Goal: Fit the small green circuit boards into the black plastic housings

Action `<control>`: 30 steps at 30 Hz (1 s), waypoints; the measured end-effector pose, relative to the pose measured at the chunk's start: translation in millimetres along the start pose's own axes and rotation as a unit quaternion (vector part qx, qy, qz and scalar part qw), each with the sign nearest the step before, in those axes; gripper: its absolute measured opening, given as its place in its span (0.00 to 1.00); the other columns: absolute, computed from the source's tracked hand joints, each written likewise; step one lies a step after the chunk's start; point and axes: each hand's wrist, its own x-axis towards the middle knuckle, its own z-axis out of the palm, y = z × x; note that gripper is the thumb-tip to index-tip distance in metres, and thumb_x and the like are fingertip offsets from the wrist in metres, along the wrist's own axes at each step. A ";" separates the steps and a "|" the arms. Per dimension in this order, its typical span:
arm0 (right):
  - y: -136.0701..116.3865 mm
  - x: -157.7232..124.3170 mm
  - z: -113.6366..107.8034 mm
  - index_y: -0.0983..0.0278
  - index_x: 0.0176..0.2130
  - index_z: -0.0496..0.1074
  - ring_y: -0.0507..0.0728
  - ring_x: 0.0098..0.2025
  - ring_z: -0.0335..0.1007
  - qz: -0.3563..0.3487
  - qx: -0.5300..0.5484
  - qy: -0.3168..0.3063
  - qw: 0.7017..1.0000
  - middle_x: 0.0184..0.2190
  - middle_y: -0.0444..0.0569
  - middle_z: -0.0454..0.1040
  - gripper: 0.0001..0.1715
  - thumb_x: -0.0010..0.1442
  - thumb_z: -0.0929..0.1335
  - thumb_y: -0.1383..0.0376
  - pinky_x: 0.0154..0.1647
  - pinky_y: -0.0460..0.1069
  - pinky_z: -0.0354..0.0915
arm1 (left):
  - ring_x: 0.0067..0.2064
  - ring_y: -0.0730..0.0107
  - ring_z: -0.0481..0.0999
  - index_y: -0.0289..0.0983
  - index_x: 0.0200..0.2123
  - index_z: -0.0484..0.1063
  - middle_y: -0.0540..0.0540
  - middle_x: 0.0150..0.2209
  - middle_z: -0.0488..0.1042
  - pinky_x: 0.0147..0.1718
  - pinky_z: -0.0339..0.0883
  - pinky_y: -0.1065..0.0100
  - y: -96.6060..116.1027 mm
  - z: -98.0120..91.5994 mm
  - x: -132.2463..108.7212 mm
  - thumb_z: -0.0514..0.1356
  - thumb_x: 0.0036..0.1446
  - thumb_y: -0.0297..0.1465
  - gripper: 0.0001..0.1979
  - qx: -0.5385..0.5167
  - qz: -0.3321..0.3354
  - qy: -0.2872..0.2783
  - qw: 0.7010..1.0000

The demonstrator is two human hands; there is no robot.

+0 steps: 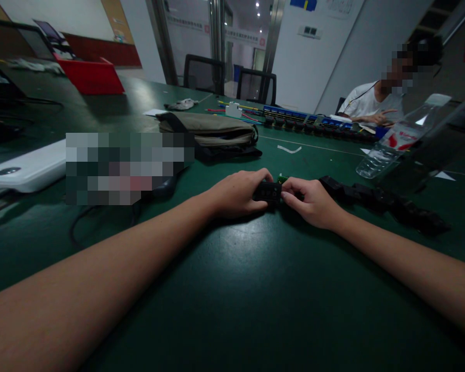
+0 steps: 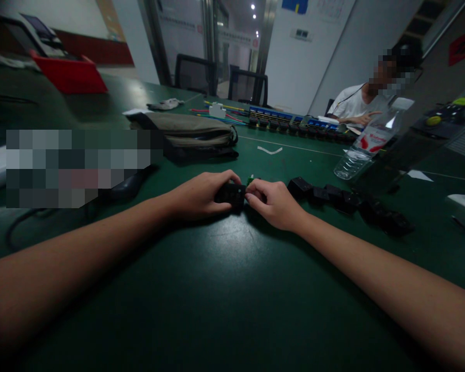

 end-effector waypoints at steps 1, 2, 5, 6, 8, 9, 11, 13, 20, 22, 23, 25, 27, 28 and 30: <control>0.0 0.0 0.0 0.64 0.30 0.67 0.50 0.23 0.56 0.000 0.000 0.000 1.000 0.20 0.40 0.62 0.08 0.61 0.64 0.63 0.27 0.46 0.52 | 0.42 0.59 0.77 0.38 0.51 0.65 0.42 0.45 0.77 0.39 0.65 0.65 0.2 -0.1 0.0 0.62 0.53 0.37 0.23 0.000 -0.001 -0.001 1.000; 0.0 0.0 0.1 0.64 0.30 0.67 0.50 0.23 0.56 -0.001 0.001 0.000 1.000 0.20 0.40 0.62 0.08 0.61 0.64 0.63 0.27 0.46 0.51 | 0.42 0.59 0.77 0.38 0.51 0.65 0.42 0.45 0.77 0.38 0.65 0.65 0.3 -0.1 0.1 0.62 0.53 0.37 0.23 -0.001 -0.002 -0.002 1.000; -0.4 0.6 0.1 0.64 0.30 0.67 0.50 0.23 0.55 -0.006 0.000 -0.002 1.000 0.20 0.39 0.62 0.09 0.61 0.64 0.63 0.27 0.46 0.51 | 0.42 0.59 0.77 0.38 0.51 0.65 0.42 0.45 0.77 0.38 0.65 0.65 0.1 -0.2 0.2 0.62 0.53 0.37 0.23 0.001 -0.003 -0.004 1.000; -0.7 0.9 0.1 0.64 0.30 0.67 0.50 0.23 0.55 -0.006 -0.001 -0.003 1.000 0.20 0.39 0.62 0.09 0.61 0.64 0.63 0.27 0.46 0.51 | 0.42 0.59 0.77 0.38 0.51 0.65 0.42 0.45 0.77 0.38 0.65 0.65 0.0 -0.2 0.3 0.62 0.53 0.37 0.23 0.002 -0.003 -0.003 1.000; -1.3 1.3 0.0 0.63 0.30 0.67 0.50 0.23 0.56 -0.004 -0.002 -0.003 1.000 0.20 0.39 0.62 0.08 0.60 0.64 0.63 0.27 0.46 0.51 | 0.42 0.60 0.77 0.38 0.51 0.65 0.42 0.44 0.77 0.38 0.65 0.65 -0.3 -0.2 0.3 0.62 0.53 0.37 0.23 0.003 -0.001 -0.002 1.000; -1.6 1.5 -0.1 0.63 0.30 0.67 0.50 0.23 0.55 -0.003 -0.001 -0.002 1.000 0.20 0.39 0.61 0.08 0.60 0.64 0.63 0.27 0.46 0.51 | 0.42 0.60 0.77 0.38 0.51 0.65 0.42 0.44 0.77 0.38 0.65 0.65 -0.4 -0.1 0.3 0.62 0.53 0.37 0.23 0.003 0.000 -0.002 1.000; -2.2 1.6 -0.4 0.63 0.29 0.66 0.50 0.23 0.55 -0.003 0.000 -0.002 1.000 0.20 0.39 0.61 0.08 0.60 0.64 0.63 0.27 0.46 0.51 | 0.42 0.59 0.77 0.38 0.51 0.65 0.42 0.45 0.77 0.39 0.65 0.65 -0.2 -0.2 0.4 0.62 0.53 0.37 0.23 0.002 -0.001 -0.003 1.000; -2.4 1.6 -0.6 0.63 0.29 0.66 0.50 0.23 0.55 -0.004 -0.001 -0.002 1.000 0.19 0.39 0.60 0.09 0.60 0.64 0.63 0.27 0.46 0.51 | 0.42 0.59 0.77 0.37 0.51 0.66 0.41 0.45 0.77 0.39 0.65 0.64 0.3 -0.3 0.6 0.62 0.52 0.37 0.23 0.003 -0.004 -0.003 1.000; -1.3 1.2 -0.6 0.63 0.29 0.66 0.49 0.23 0.54 -0.006 -0.002 0.000 1.000 0.19 0.38 0.60 0.09 0.61 0.64 0.63 0.26 0.47 0.51 | 0.43 0.59 0.77 0.37 0.51 0.66 0.41 0.45 0.77 0.40 0.65 0.64 0.8 -0.8 0.4 0.62 0.52 0.37 0.24 0.003 -0.004 -0.004 1.000; -1.0 0.8 -0.4 0.63 0.30 0.67 0.49 0.23 0.54 -0.006 -0.002 -0.001 1.000 0.19 0.38 0.60 0.09 0.61 0.64 0.63 0.26 0.47 0.50 | 0.43 0.59 0.77 0.37 0.51 0.66 0.41 0.45 0.77 0.39 0.65 0.64 0.6 -0.7 0.3 0.62 0.52 0.38 0.23 0.003 -0.003 -0.003 1.000; -1.0 0.7 -0.3 0.64 0.30 0.67 0.49 0.23 0.54 -0.006 -0.001 -0.001 1.000 0.20 0.38 0.60 0.09 0.61 0.64 0.63 0.26 0.47 0.50 | 0.43 0.59 0.77 0.37 0.51 0.66 0.41 0.45 0.77 0.39 0.65 0.65 0.5 -0.6 0.2 0.62 0.52 0.38 0.23 0.001 -0.002 -0.003 1.000; -1.0 0.4 -0.2 0.64 0.30 0.67 0.49 0.23 0.54 -0.006 0.003 -0.001 1.000 0.20 0.38 0.60 0.09 0.61 0.64 0.63 0.26 0.47 0.51 | 0.42 0.60 0.77 0.37 0.51 0.66 0.42 0.45 0.77 0.39 0.65 0.65 0.2 -0.3 0.2 0.62 0.53 0.38 0.23 -0.001 -0.002 -0.002 1.000; -1.1 0.3 -0.3 0.64 0.30 0.67 0.49 0.23 0.54 -0.005 0.005 0.001 1.000 0.20 0.38 0.60 0.09 0.61 0.65 0.63 0.26 0.47 0.51 | 0.42 0.60 0.77 0.38 0.51 0.66 0.42 0.45 0.77 0.39 0.65 0.65 -0.1 0.0 0.1 0.62 0.53 0.38 0.23 -0.004 -0.001 0.000 1.000; -1.3 0.2 -0.4 0.64 0.30 0.67 0.50 0.23 0.54 -0.005 0.004 0.001 1.000 0.20 0.38 0.61 0.09 0.60 0.65 0.63 0.26 0.47 0.51 | 0.42 0.60 0.77 0.38 0.51 0.66 0.42 0.45 0.77 0.39 0.65 0.65 -0.2 0.1 0.1 0.62 0.53 0.38 0.23 -0.004 -0.001 0.002 1.000; -1.6 0.2 -0.6 0.63 0.30 0.67 0.50 0.23 0.54 -0.002 0.003 0.000 1.000 0.20 0.39 0.61 0.09 0.60 0.65 0.63 0.27 0.47 0.51 | 0.43 0.60 0.77 0.38 0.51 0.65 0.42 0.45 0.77 0.39 0.65 0.65 -0.3 0.1 0.2 0.62 0.53 0.38 0.23 -0.003 0.001 0.001 1.000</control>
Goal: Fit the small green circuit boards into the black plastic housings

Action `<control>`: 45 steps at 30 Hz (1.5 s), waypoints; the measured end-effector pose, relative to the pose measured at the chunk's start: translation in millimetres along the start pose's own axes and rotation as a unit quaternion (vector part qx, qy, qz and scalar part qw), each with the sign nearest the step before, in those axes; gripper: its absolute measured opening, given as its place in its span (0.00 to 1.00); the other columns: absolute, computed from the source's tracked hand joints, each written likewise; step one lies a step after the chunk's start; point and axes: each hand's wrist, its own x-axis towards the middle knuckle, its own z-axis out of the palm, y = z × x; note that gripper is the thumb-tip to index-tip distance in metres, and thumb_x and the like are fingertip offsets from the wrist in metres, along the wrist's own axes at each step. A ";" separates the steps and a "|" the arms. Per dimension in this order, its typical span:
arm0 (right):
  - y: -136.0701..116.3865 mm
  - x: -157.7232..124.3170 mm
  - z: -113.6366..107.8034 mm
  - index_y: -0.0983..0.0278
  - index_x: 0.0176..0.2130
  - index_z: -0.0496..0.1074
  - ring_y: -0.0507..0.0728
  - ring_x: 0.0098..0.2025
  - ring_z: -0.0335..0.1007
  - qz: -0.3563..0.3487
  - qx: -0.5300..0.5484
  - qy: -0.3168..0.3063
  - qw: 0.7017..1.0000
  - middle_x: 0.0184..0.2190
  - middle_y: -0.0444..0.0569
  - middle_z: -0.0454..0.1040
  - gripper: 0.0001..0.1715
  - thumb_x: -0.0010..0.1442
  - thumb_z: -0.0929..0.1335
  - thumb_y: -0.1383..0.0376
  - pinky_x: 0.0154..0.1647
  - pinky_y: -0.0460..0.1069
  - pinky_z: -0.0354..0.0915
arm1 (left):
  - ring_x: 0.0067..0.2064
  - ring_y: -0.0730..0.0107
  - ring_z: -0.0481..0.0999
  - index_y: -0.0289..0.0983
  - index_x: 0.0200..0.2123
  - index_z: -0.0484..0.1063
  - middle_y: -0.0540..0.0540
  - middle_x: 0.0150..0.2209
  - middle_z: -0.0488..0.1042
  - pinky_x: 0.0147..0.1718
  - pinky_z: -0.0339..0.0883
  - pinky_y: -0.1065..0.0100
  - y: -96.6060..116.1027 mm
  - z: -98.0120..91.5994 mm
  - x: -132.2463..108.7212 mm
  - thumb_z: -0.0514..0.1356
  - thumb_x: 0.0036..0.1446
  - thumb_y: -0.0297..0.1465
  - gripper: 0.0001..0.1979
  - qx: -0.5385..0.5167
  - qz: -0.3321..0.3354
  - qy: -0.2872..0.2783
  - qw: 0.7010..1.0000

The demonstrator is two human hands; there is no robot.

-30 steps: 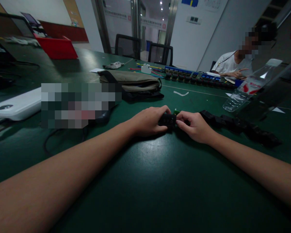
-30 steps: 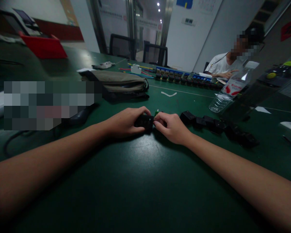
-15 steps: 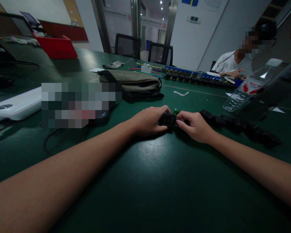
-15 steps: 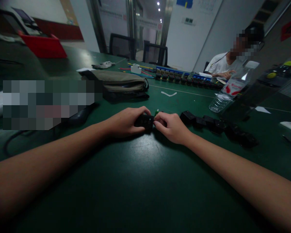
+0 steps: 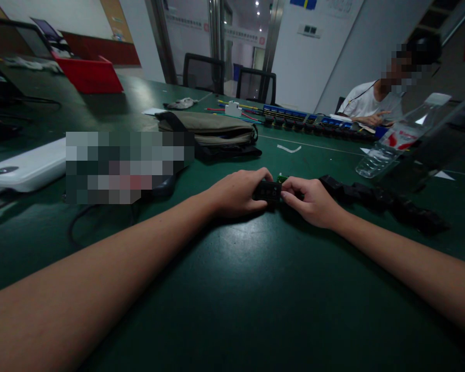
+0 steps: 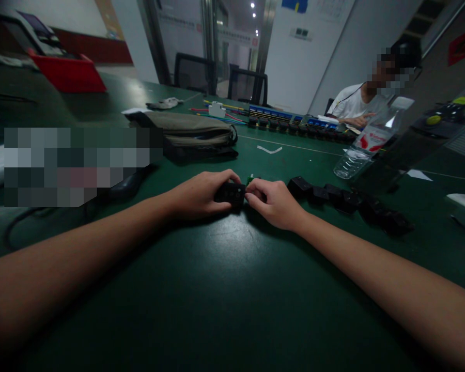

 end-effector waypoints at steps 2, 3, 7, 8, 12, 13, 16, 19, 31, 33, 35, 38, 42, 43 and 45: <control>-0.4 0.1 -0.2 0.63 0.30 0.67 0.50 0.23 0.54 0.004 0.001 -0.003 1.000 0.20 0.39 0.61 0.08 0.60 0.65 0.63 0.27 0.47 0.51 | 0.43 0.60 0.77 0.38 0.51 0.65 0.42 0.45 0.77 0.39 0.65 0.65 0.3 -0.3 0.1 0.62 0.53 0.38 0.23 0.002 0.001 -0.001 1.000; -0.6 0.2 -0.3 0.63 0.30 0.67 0.50 0.23 0.54 0.006 0.003 -0.004 1.000 0.20 0.39 0.61 0.08 0.60 0.65 0.63 0.27 0.47 0.51 | 0.43 0.60 0.77 0.38 0.51 0.65 0.42 0.45 0.77 0.39 0.65 0.65 0.6 -0.5 0.1 0.62 0.53 0.38 0.23 0.003 0.002 -0.001 1.000; -1.2 0.9 -0.4 0.63 0.30 0.66 0.50 0.23 0.54 0.008 0.004 -0.005 1.000 0.19 0.39 0.61 0.08 0.60 0.64 0.63 0.27 0.47 0.50 | 0.44 0.59 0.77 0.38 0.51 0.65 0.41 0.46 0.77 0.40 0.66 0.64 1.6 -1.4 0.0 0.62 0.53 0.37 0.23 0.003 -0.006 -0.006 1.000; -1.2 1.0 -0.3 0.63 0.30 0.66 0.50 0.23 0.54 0.008 0.003 -0.005 1.000 0.19 0.39 0.61 0.08 0.60 0.64 0.63 0.27 0.47 0.50 | 0.44 0.58 0.77 0.38 0.51 0.65 0.41 0.46 0.77 0.40 0.66 0.64 1.6 -1.5 -0.1 0.62 0.53 0.37 0.23 0.002 -0.006 -0.008 1.000; -0.8 1.2 -0.1 0.63 0.29 0.66 0.50 0.23 0.54 0.005 0.005 -0.005 1.000 0.20 0.39 0.60 0.08 0.60 0.64 0.63 0.27 0.47 0.50 | 0.45 0.57 0.77 0.37 0.52 0.65 0.40 0.47 0.77 0.41 0.66 0.63 0.8 -0.9 -0.3 0.62 0.53 0.37 0.24 0.000 -0.001 -0.005 1.000; -0.8 1.2 0.0 0.63 0.29 0.66 0.50 0.23 0.54 0.004 0.005 -0.004 1.000 0.19 0.39 0.60 0.08 0.60 0.64 0.63 0.27 0.47 0.50 | 0.45 0.57 0.77 0.37 0.52 0.65 0.40 0.47 0.77 0.41 0.66 0.63 0.6 -0.7 -0.3 0.62 0.53 0.37 0.23 -0.001 -0.001 -0.004 1.000; -0.6 1.2 -0.1 0.63 0.30 0.66 0.50 0.23 0.54 0.005 0.006 -0.004 1.000 0.20 0.39 0.60 0.08 0.60 0.64 0.63 0.28 0.47 0.50 | 0.44 0.58 0.77 0.37 0.51 0.66 0.41 0.46 0.77 0.41 0.66 0.64 0.3 -0.2 -0.1 0.63 0.53 0.37 0.23 -0.002 -0.002 -0.001 1.000; -0.4 1.1 -0.3 0.63 0.30 0.66 0.50 0.23 0.54 0.008 0.006 -0.007 1.000 0.20 0.39 0.61 0.07 0.59 0.64 0.64 0.28 0.47 0.50 | 0.44 0.59 0.77 0.37 0.51 0.66 0.41 0.46 0.77 0.41 0.66 0.64 0.3 -0.1 0.1 0.63 0.52 0.37 0.23 -0.003 -0.001 0.000 1.000; -0.5 1.0 -0.3 0.63 0.31 0.67 0.50 0.24 0.55 0.010 0.008 -0.005 1.000 0.20 0.39 0.61 0.06 0.59 0.64 0.64 0.28 0.47 0.51 | 0.43 0.59 0.77 0.38 0.50 0.66 0.42 0.44 0.77 0.39 0.66 0.65 -0.7 0.6 0.1 0.62 0.52 0.37 0.22 -0.002 0.001 0.005 1.000; -0.6 1.0 -0.3 0.63 0.30 0.67 0.50 0.23 0.54 0.010 0.009 -0.004 1.000 0.20 0.39 0.61 0.06 0.59 0.64 0.64 0.28 0.47 0.50 | 0.42 0.60 0.77 0.39 0.50 0.66 0.43 0.44 0.77 0.39 0.66 0.65 -0.4 0.4 0.3 0.63 0.52 0.37 0.22 -0.004 0.000 0.005 1.000; -0.9 1.1 -0.3 0.63 0.30 0.67 0.50 0.23 0.54 0.008 0.008 -0.003 1.000 0.20 0.39 0.61 0.06 0.59 0.64 0.64 0.28 0.47 0.50 | 0.42 0.60 0.77 0.38 0.50 0.66 0.43 0.44 0.77 0.39 0.66 0.65 -0.2 0.2 0.4 0.63 0.52 0.37 0.22 -0.006 -0.001 0.002 1.000; -1.1 1.3 -0.2 0.63 0.30 0.67 0.50 0.23 0.54 0.010 0.008 -0.003 1.000 0.20 0.39 0.61 0.06 0.59 0.64 0.64 0.27 0.47 0.50 | 0.42 0.60 0.77 0.38 0.50 0.66 0.42 0.44 0.77 0.39 0.66 0.65 -0.4 0.2 0.4 0.63 0.52 0.37 0.22 -0.004 -0.001 -0.001 1.000; -0.6 1.0 0.0 0.63 0.30 0.66 0.50 0.23 0.53 0.009 0.010 -0.005 1.000 0.20 0.39 0.61 0.06 0.59 0.64 0.64 0.27 0.47 0.49 | 0.42 0.60 0.77 0.38 0.50 0.66 0.42 0.44 0.77 0.39 0.66 0.65 -0.9 0.8 -0.1 0.62 0.53 0.38 0.22 -0.003 0.000 0.004 1.000; -0.4 0.9 0.0 0.63 0.30 0.66 0.50 0.23 0.53 0.009 0.010 -0.005 1.000 0.20 0.39 0.61 0.06 0.59 0.64 0.64 0.27 0.47 0.49 | 0.42 0.60 0.77 0.38 0.50 0.66 0.42 0.45 0.77 0.39 0.66 0.65 -0.9 0.8 -0.2 0.62 0.53 0.38 0.22 -0.003 0.001 0.004 1.000; -0.1 0.6 0.0 0.63 0.30 0.66 0.50 0.23 0.54 0.009 0.011 -0.006 1.000 0.20 0.39 0.61 0.06 0.59 0.65 0.64 0.27 0.47 0.50 | 0.42 0.60 0.77 0.38 0.50 0.65 0.42 0.45 0.77 0.39 0.66 0.65 -1.0 0.9 -0.3 0.62 0.53 0.38 0.22 -0.004 0.002 0.004 1.000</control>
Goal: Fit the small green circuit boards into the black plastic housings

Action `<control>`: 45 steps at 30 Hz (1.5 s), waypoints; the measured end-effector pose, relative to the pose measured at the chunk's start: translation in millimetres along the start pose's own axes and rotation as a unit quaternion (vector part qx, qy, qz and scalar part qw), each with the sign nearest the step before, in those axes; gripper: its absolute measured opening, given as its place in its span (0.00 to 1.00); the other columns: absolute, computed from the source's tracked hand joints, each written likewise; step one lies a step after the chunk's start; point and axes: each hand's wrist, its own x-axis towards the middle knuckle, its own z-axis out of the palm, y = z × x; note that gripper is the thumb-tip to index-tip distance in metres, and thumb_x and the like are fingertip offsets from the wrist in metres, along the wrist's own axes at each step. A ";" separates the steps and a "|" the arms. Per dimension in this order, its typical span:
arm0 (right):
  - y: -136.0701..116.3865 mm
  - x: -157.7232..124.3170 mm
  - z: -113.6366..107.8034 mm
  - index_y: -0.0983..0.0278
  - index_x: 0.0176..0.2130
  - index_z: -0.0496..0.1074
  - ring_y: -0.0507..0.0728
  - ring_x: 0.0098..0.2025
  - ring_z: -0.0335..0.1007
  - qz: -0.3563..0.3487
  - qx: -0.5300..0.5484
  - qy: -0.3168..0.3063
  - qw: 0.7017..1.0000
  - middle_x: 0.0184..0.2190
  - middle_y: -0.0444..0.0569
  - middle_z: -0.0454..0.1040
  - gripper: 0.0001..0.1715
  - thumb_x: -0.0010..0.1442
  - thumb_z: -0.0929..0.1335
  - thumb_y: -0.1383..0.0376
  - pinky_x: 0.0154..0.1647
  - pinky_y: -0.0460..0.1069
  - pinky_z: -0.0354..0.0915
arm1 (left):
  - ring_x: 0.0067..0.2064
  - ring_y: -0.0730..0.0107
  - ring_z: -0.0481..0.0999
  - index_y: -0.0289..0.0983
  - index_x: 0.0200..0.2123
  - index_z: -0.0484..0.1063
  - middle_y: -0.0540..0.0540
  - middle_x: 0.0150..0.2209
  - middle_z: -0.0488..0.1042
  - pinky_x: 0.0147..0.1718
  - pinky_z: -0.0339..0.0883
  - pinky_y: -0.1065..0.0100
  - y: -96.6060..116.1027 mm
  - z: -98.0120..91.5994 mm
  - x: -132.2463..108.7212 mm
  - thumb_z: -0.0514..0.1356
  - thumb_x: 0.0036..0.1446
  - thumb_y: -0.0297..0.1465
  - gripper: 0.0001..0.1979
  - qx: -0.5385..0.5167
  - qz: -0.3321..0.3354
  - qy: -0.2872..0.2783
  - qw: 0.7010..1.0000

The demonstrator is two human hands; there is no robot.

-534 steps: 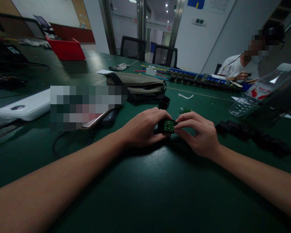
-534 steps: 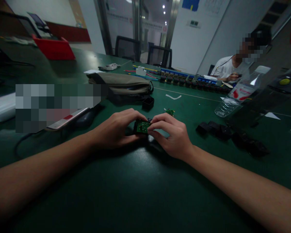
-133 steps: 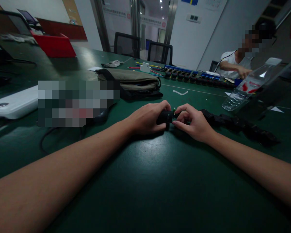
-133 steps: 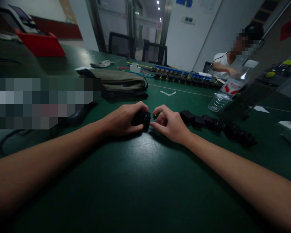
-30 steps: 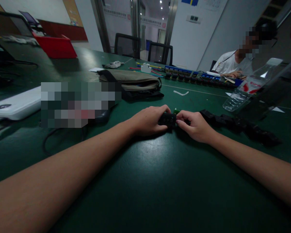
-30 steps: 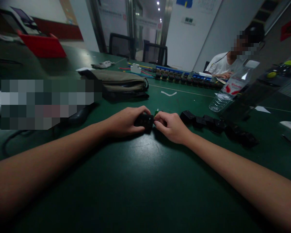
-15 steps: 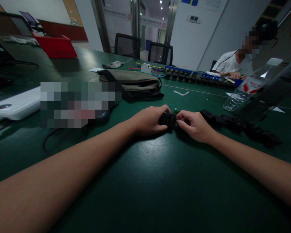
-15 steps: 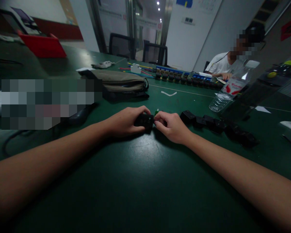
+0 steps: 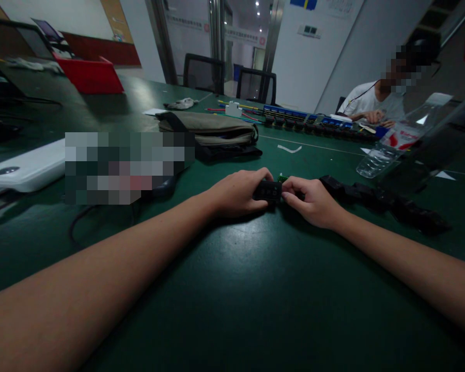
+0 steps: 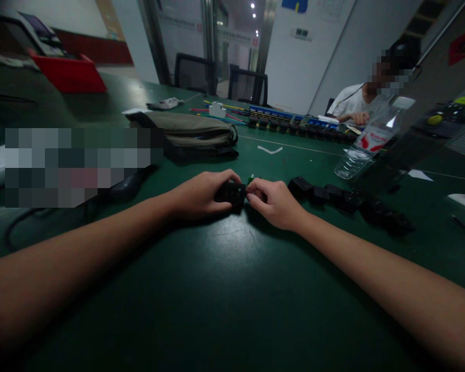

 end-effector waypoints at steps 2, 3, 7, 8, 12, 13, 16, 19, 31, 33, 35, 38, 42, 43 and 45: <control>-0.1 -0.1 -0.1 0.63 0.30 0.66 0.50 0.23 0.54 0.000 0.002 -0.001 1.000 0.20 0.39 0.61 0.06 0.59 0.65 0.64 0.27 0.47 0.50 | 0.43 0.60 0.77 0.38 0.50 0.66 0.42 0.44 0.77 0.39 0.66 0.65 0.0 0.0 0.1 0.62 0.53 0.38 0.22 0.000 0.000 0.002 1.000; -0.2 -0.1 -0.2 0.63 0.30 0.66 0.50 0.23 0.54 0.000 0.004 -0.002 1.000 0.20 0.39 0.61 0.06 0.59 0.65 0.64 0.27 0.47 0.50 | 0.43 0.60 0.77 0.38 0.50 0.66 0.42 0.44 0.77 0.39 0.66 0.65 0.0 0.0 0.2 0.62 0.52 0.38 0.22 0.000 -0.001 0.002 1.000; -0.4 -0.1 -0.4 0.63 0.30 0.66 0.50 0.24 0.54 0.002 0.003 -0.004 1.000 0.20 0.39 0.61 0.06 0.59 0.64 0.64 0.27 0.47 0.50 | 0.43 0.59 0.77 0.38 0.50 0.66 0.42 0.45 0.77 0.39 0.66 0.65 0.2 0.0 0.5 0.63 0.52 0.38 0.22 -0.001 -0.005 0.000 1.000; -0.3 -0.1 -0.3 0.63 0.30 0.66 0.50 0.24 0.54 0.001 0.002 -0.004 1.000 0.20 0.39 0.61 0.06 0.59 0.65 0.64 0.27 0.47 0.50 | 0.43 0.59 0.77 0.38 0.50 0.66 0.42 0.45 0.77 0.39 0.66 0.64 0.4 -0.1 0.5 0.63 0.52 0.38 0.22 -0.001 -0.004 -0.001 1.000; -0.4 0.1 -0.1 0.63 0.30 0.66 0.50 0.23 0.54 -0.003 0.000 -0.001 1.000 0.20 0.39 0.61 0.06 0.59 0.65 0.64 0.27 0.47 0.50 | 0.43 0.59 0.77 0.38 0.50 0.66 0.42 0.45 0.77 0.40 0.66 0.65 1.3 -0.7 0.6 0.63 0.52 0.37 0.22 0.002 -0.005 -0.003 1.000; -0.7 0.2 -0.1 0.63 0.30 0.66 0.50 0.23 0.54 -0.003 -0.001 -0.001 1.000 0.20 0.39 0.60 0.06 0.59 0.65 0.64 0.27 0.47 0.50 | 0.43 0.59 0.77 0.38 0.50 0.66 0.42 0.45 0.77 0.40 0.66 0.64 1.6 -1.0 0.6 0.63 0.52 0.37 0.22 0.003 -0.006 -0.004 1.000; -1.7 0.4 -0.4 0.63 0.30 0.66 0.50 0.23 0.54 -0.001 -0.002 0.000 1.000 0.20 0.39 0.60 0.06 0.58 0.64 0.64 0.27 0.47 0.50 | 0.44 0.58 0.77 0.38 0.51 0.66 0.41 0.46 0.77 0.40 0.66 0.64 2.1 -1.8 0.6 0.63 0.52 0.37 0.23 0.002 -0.008 -0.007 1.000; -1.4 0.1 -0.8 0.63 0.30 0.66 0.50 0.23 0.54 0.001 -0.003 0.000 1.000 0.20 0.39 0.60 0.06 0.59 0.64 0.64 0.27 0.47 0.50 | 0.44 0.58 0.77 0.38 0.51 0.66 0.41 0.46 0.77 0.41 0.66 0.64 2.0 -1.9 0.7 0.63 0.52 0.37 0.23 -0.001 -0.009 -0.009 1.000; -1.8 1.0 -1.9 0.63 0.30 0.66 0.50 0.24 0.58 0.000 -0.002 -0.006 1.000 0.21 0.40 0.64 0.09 0.61 0.62 0.63 0.29 0.47 0.53 | 0.41 0.60 0.77 0.38 0.51 0.66 0.42 0.44 0.77 0.38 0.65 0.65 1.6 -1.3 0.6 0.62 0.52 0.37 0.23 -0.003 -0.010 -0.009 1.000; -2.2 1.1 -2.0 0.63 0.30 0.66 0.51 0.24 0.59 -0.001 -0.003 -0.006 1.000 0.20 0.40 0.64 0.09 0.61 0.62 0.64 0.29 0.47 0.53 | 0.42 0.60 0.77 0.38 0.51 0.66 0.42 0.44 0.77 0.39 0.65 0.65 1.8 -1.6 0.7 0.62 0.52 0.37 0.23 -0.002 -0.010 -0.009 1.000; -2.0 1.1 -1.9 0.63 0.31 0.66 0.51 0.24 0.59 -0.002 -0.005 -0.006 1.000 0.20 0.40 0.64 0.08 0.61 0.62 0.64 0.29 0.47 0.53 | 0.42 0.59 0.77 0.38 0.51 0.66 0.42 0.45 0.77 0.39 0.66 0.64 1.9 -1.8 0.9 0.62 0.52 0.37 0.23 -0.001 -0.009 -0.010 1.000; -1.6 1.1 -1.6 0.63 0.31 0.66 0.51 0.23 0.58 -0.003 -0.006 -0.005 1.000 0.20 0.40 0.64 0.08 0.61 0.62 0.64 0.28 0.47 0.53 | 0.43 0.58 0.77 0.37 0.51 0.66 0.41 0.45 0.77 0.40 0.66 0.64 2.3 -1.9 1.3 0.62 0.52 0.37 0.24 0.000 -0.009 -0.011 1.000; -1.6 1.5 -1.5 0.64 0.31 0.67 0.50 0.23 0.58 -0.002 -0.007 -0.005 1.000 0.20 0.40 0.64 0.09 0.62 0.62 0.63 0.28 0.47 0.53 | 0.42 0.59 0.77 0.37 0.52 0.66 0.41 0.45 0.77 0.39 0.65 0.64 2.2 -1.7 1.3 0.62 0.52 0.37 0.24 0.001 -0.013 -0.013 1.000; -1.6 1.5 -1.5 0.64 0.31 0.67 0.50 0.23 0.58 -0.002 -0.008 -0.006 1.000 0.20 0.40 0.64 0.09 0.62 0.62 0.63 0.28 0.47 0.54 | 0.42 0.59 0.77 0.37 0.51 0.66 0.41 0.45 0.77 0.39 0.65 0.65 1.9 -1.5 1.1 0.62 0.52 0.37 0.24 0.000 -0.011 -0.012 1.000; -1.8 1.6 -1.6 0.64 0.31 0.67 0.50 0.23 0.58 -0.001 -0.009 -0.004 1.000 0.20 0.40 0.64 0.09 0.61 0.62 0.63 0.28 0.47 0.54 | 0.42 0.59 0.77 0.37 0.51 0.66 0.41 0.45 0.77 0.38 0.65 0.65 1.0 -0.9 0.9 0.62 0.52 0.37 0.24 0.001 -0.007 -0.008 1.000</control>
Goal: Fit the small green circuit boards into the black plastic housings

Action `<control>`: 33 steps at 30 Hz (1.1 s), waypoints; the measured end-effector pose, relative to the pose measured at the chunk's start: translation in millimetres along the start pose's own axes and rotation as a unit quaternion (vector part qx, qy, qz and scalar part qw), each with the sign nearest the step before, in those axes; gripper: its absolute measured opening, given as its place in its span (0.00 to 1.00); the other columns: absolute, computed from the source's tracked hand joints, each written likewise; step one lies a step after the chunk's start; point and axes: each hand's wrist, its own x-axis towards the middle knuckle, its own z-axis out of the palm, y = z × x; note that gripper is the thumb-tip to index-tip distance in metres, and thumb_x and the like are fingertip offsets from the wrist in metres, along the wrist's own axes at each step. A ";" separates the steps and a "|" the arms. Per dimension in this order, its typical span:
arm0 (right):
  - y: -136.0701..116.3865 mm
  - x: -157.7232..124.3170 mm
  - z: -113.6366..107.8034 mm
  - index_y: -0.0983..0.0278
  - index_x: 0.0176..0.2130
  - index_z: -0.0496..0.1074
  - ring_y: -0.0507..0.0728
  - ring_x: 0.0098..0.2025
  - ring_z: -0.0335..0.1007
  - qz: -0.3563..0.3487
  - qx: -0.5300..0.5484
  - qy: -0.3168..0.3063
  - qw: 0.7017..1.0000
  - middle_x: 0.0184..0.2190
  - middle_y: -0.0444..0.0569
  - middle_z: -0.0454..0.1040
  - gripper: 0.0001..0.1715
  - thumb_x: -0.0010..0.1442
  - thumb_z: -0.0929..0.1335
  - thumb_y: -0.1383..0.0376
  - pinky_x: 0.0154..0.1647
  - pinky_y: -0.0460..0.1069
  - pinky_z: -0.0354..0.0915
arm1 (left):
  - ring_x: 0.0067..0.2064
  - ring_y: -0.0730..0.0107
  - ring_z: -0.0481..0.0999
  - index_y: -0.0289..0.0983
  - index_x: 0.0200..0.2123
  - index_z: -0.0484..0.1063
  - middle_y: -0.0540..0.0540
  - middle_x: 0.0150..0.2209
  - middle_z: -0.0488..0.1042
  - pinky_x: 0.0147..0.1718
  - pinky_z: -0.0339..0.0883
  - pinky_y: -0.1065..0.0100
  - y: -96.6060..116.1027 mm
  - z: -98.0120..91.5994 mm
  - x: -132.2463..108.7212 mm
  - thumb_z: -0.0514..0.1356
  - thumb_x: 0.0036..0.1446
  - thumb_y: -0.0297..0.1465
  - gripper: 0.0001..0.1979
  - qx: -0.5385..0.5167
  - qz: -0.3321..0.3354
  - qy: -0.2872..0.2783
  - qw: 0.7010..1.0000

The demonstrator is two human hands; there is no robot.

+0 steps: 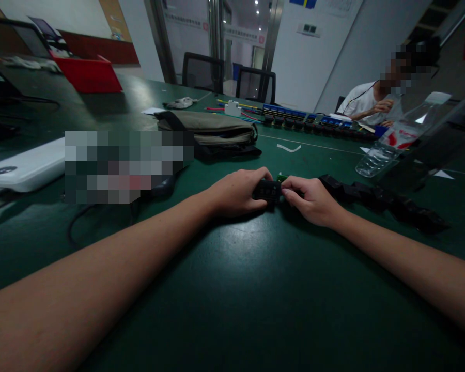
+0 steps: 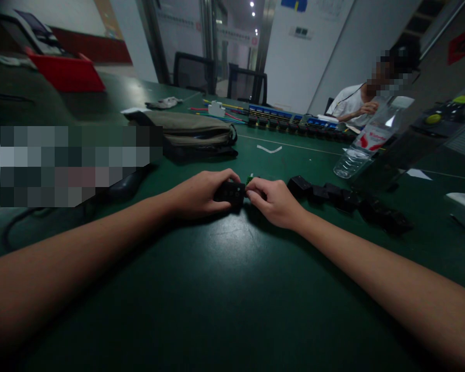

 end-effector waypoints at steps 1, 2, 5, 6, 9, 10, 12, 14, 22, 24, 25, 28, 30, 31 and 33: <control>-0.1 0.0 0.0 0.64 0.31 0.67 0.50 0.23 0.58 0.001 0.000 0.001 1.000 0.20 0.40 0.64 0.09 0.61 0.62 0.63 0.28 0.47 0.54 | 0.42 0.60 0.77 0.37 0.51 0.66 0.41 0.45 0.77 0.38 0.65 0.65 -0.4 0.3 -0.1 0.62 0.52 0.37 0.23 0.001 0.002 0.003 1.000; -0.3 -0.1 -0.1 0.64 0.31 0.67 0.50 0.23 0.58 0.001 0.000 0.002 1.000 0.20 0.40 0.64 0.09 0.61 0.62 0.63 0.28 0.47 0.54 | 0.42 0.60 0.77 0.38 0.51 0.66 0.42 0.45 0.77 0.39 0.66 0.65 -0.7 0.5 -0.1 0.62 0.52 0.37 0.23 0.001 0.003 0.005 1.000; -0.6 -0.3 -0.5 0.64 0.31 0.68 0.51 0.23 0.59 0.001 -0.002 0.000 1.000 0.20 0.41 0.65 0.10 0.61 0.62 0.63 0.28 0.47 0.54 | 0.42 0.60 0.77 0.38 0.51 0.66 0.42 0.45 0.77 0.39 0.66 0.65 -0.8 0.7 -0.1 0.63 0.52 0.37 0.23 0.003 0.001 0.005 1.000; -0.7 -0.3 -0.7 0.64 0.31 0.68 0.51 0.23 0.59 0.001 -0.002 -0.002 1.000 0.20 0.41 0.65 0.10 0.61 0.62 0.63 0.28 0.47 0.54 | 0.42 0.60 0.77 0.38 0.51 0.66 0.42 0.45 0.77 0.39 0.65 0.65 -0.6 0.6 -0.1 0.63 0.52 0.38 0.23 0.003 0.001 0.004 1.000; -0.6 -0.3 -1.0 0.64 0.30 0.67 0.50 0.23 0.59 0.001 -0.005 -0.004 1.000 0.20 0.41 0.64 0.10 0.61 0.62 0.63 0.28 0.47 0.54 | 0.42 0.59 0.77 0.37 0.51 0.66 0.41 0.45 0.77 0.39 0.65 0.65 -0.1 0.4 -0.1 0.62 0.52 0.38 0.23 0.004 0.003 0.003 1.000; -0.6 -0.2 -1.0 0.64 0.30 0.67 0.50 0.23 0.59 0.001 -0.006 -0.004 1.000 0.20 0.40 0.64 0.10 0.61 0.62 0.63 0.28 0.47 0.54 | 0.42 0.59 0.77 0.37 0.51 0.66 0.41 0.45 0.77 0.39 0.65 0.65 -0.1 0.4 -0.1 0.62 0.52 0.38 0.23 0.004 0.004 0.004 1.000; -0.7 0.1 -1.0 0.64 0.30 0.67 0.51 0.23 0.58 0.001 -0.008 -0.004 1.000 0.20 0.40 0.64 0.10 0.61 0.62 0.63 0.28 0.47 0.54 | 0.42 0.59 0.77 0.37 0.51 0.66 0.41 0.44 0.77 0.39 0.65 0.64 -0.2 0.4 -0.2 0.62 0.52 0.38 0.23 0.004 0.004 0.003 1.000; -0.8 0.2 -1.0 0.64 0.30 0.67 0.51 0.23 0.58 0.000 -0.009 -0.005 1.000 0.20 0.40 0.64 0.10 0.61 0.62 0.63 0.29 0.48 0.54 | 0.41 0.59 0.77 0.37 0.51 0.66 0.41 0.44 0.77 0.39 0.65 0.64 -0.4 0.4 -0.3 0.62 0.52 0.38 0.24 0.004 0.004 0.002 1.000; -0.3 -1.1 -0.5 0.64 0.30 0.68 0.50 0.23 0.58 -0.001 -0.013 0.004 1.000 0.20 0.40 0.65 0.10 0.61 0.62 0.63 0.28 0.47 0.54 | 0.41 0.61 0.76 0.38 0.52 0.64 0.42 0.44 0.77 0.37 0.64 0.66 -1.0 0.4 -0.8 0.62 0.53 0.38 0.24 0.008 0.014 0.006 1.000; -0.3 -1.2 -0.4 0.64 0.30 0.67 0.50 0.23 0.58 -0.004 -0.013 0.006 1.000 0.20 0.40 0.65 0.10 0.61 0.62 0.63 0.28 0.47 0.54 | 0.42 0.61 0.76 0.37 0.52 0.64 0.42 0.45 0.76 0.38 0.64 0.65 -0.5 0.0 -0.8 0.62 0.53 0.38 0.24 0.008 0.013 0.004 1.000; -0.3 -1.2 -0.3 0.64 0.30 0.67 0.50 0.23 0.58 -0.004 -0.012 0.007 1.000 0.20 0.41 0.65 0.10 0.61 0.62 0.63 0.29 0.47 0.54 | 0.42 0.60 0.76 0.37 0.52 0.64 0.41 0.45 0.76 0.39 0.64 0.65 -0.1 -0.2 -0.8 0.61 0.53 0.38 0.24 0.008 0.012 0.003 1.000; -0.3 -1.1 -0.3 0.64 0.30 0.67 0.50 0.23 0.58 -0.002 -0.013 0.006 1.000 0.20 0.41 0.65 0.10 0.61 0.62 0.63 0.29 0.48 0.54 | 0.42 0.60 0.76 0.37 0.52 0.64 0.41 0.45 0.76 0.39 0.64 0.65 1.1 -0.9 -0.9 0.61 0.54 0.38 0.24 0.008 0.008 0.002 1.000; -0.4 -1.1 -0.3 0.63 0.30 0.67 0.51 0.23 0.58 0.000 -0.013 0.006 1.000 0.20 0.41 0.65 0.10 0.61 0.62 0.63 0.29 0.47 0.54 | 0.42 0.60 0.76 0.37 0.52 0.64 0.41 0.45 0.76 0.39 0.64 0.65 1.4 -1.1 -1.0 0.61 0.54 0.38 0.24 0.006 0.008 0.000 1.000; -0.4 -1.2 -0.4 0.63 0.30 0.67 0.51 0.23 0.58 0.000 -0.012 0.006 1.000 0.20 0.41 0.65 0.09 0.61 0.62 0.63 0.29 0.47 0.54 | 0.42 0.60 0.76 0.37 0.52 0.64 0.41 0.45 0.76 0.38 0.64 0.65 1.3 -1.0 -1.0 0.61 0.53 0.38 0.24 0.006 0.010 -0.001 1.000; -0.3 -1.3 -0.4 0.63 0.30 0.67 0.51 0.23 0.58 0.001 -0.011 0.005 1.000 0.20 0.41 0.65 0.09 0.61 0.62 0.63 0.29 0.47 0.54 | 0.42 0.60 0.76 0.38 0.52 0.64 0.42 0.45 0.76 0.38 0.65 0.65 0.7 -0.8 -1.0 0.61 0.53 0.38 0.24 0.008 0.012 0.001 1.000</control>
